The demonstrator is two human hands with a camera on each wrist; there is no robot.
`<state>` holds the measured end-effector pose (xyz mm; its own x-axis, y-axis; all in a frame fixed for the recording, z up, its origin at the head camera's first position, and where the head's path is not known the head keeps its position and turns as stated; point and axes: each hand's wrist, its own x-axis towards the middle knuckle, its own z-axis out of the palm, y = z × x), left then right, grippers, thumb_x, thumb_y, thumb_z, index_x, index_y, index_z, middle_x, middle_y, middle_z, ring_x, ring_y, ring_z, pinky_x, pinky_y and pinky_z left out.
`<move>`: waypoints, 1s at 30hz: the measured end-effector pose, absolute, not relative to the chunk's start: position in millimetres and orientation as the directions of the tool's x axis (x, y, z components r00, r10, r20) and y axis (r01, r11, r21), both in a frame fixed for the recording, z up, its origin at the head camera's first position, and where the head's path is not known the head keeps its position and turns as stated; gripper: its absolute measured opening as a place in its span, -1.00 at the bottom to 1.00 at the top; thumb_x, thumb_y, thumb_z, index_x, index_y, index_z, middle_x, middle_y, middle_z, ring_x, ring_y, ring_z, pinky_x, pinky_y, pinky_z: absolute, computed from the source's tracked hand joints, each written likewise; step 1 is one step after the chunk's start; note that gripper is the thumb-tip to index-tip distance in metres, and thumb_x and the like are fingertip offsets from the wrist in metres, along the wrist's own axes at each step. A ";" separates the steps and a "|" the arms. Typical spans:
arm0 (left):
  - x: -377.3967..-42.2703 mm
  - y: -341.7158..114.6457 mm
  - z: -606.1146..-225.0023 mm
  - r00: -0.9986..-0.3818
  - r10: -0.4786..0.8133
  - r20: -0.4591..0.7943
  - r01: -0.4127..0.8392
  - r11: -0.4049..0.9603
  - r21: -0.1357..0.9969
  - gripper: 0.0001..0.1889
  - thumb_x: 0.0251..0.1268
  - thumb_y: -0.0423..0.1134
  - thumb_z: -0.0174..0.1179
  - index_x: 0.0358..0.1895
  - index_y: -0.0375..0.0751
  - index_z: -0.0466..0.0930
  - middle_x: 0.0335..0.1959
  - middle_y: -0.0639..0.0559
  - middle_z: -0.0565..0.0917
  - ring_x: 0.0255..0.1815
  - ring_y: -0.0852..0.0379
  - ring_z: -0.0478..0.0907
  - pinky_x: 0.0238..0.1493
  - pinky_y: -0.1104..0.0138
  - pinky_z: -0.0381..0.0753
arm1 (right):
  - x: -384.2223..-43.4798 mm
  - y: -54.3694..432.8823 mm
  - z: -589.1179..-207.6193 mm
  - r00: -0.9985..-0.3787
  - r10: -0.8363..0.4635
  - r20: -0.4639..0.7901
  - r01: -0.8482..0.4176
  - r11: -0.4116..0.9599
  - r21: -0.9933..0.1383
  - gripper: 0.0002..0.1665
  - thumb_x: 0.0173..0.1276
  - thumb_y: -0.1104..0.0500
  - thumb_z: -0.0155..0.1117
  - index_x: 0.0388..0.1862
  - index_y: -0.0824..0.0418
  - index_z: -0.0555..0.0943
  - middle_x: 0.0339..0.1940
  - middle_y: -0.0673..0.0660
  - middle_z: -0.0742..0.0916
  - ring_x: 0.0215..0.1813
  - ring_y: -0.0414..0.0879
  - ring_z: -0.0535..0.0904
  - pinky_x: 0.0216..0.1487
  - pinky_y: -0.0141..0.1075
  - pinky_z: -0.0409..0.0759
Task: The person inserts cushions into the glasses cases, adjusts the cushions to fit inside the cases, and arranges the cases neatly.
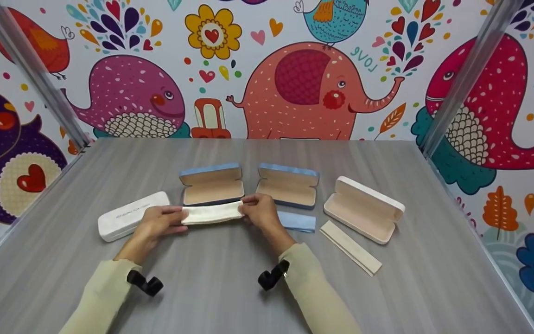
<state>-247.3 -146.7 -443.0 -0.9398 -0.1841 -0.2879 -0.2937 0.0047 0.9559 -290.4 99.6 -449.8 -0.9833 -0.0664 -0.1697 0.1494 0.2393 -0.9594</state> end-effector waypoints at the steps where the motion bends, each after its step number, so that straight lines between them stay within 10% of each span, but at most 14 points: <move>1: -247.4 -146.8 -443.0 -0.939 -0.184 -0.289 -0.294 -0.002 0.956 -0.65 0.29 -0.48 0.25 0.11 -0.59 0.56 -0.17 -0.14 0.58 -0.52 0.17 0.64 -0.37 0.36 0.77 | -290.4 100.1 -450.1 -0.982 -0.068 -0.177 0.157 0.226 -0.961 -0.72 0.28 0.36 0.40 -0.03 0.39 0.67 -0.30 0.12 0.72 -0.43 -0.18 0.58 -0.39 -0.39 0.65; 30: -248.0 -147.6 -440.7 -0.948 -0.209 -0.240 -0.220 -0.119 0.968 -0.68 0.30 -0.46 0.27 0.06 -0.61 0.55 -0.25 -0.07 0.61 -0.44 0.24 0.60 -0.39 0.39 0.76 | -290.4 95.4 -442.5 -0.977 -0.032 -0.212 0.206 0.129 -0.970 -0.73 0.35 0.24 0.36 0.01 0.29 0.69 -0.21 0.10 0.70 -0.38 -0.16 0.60 -0.36 -0.35 0.68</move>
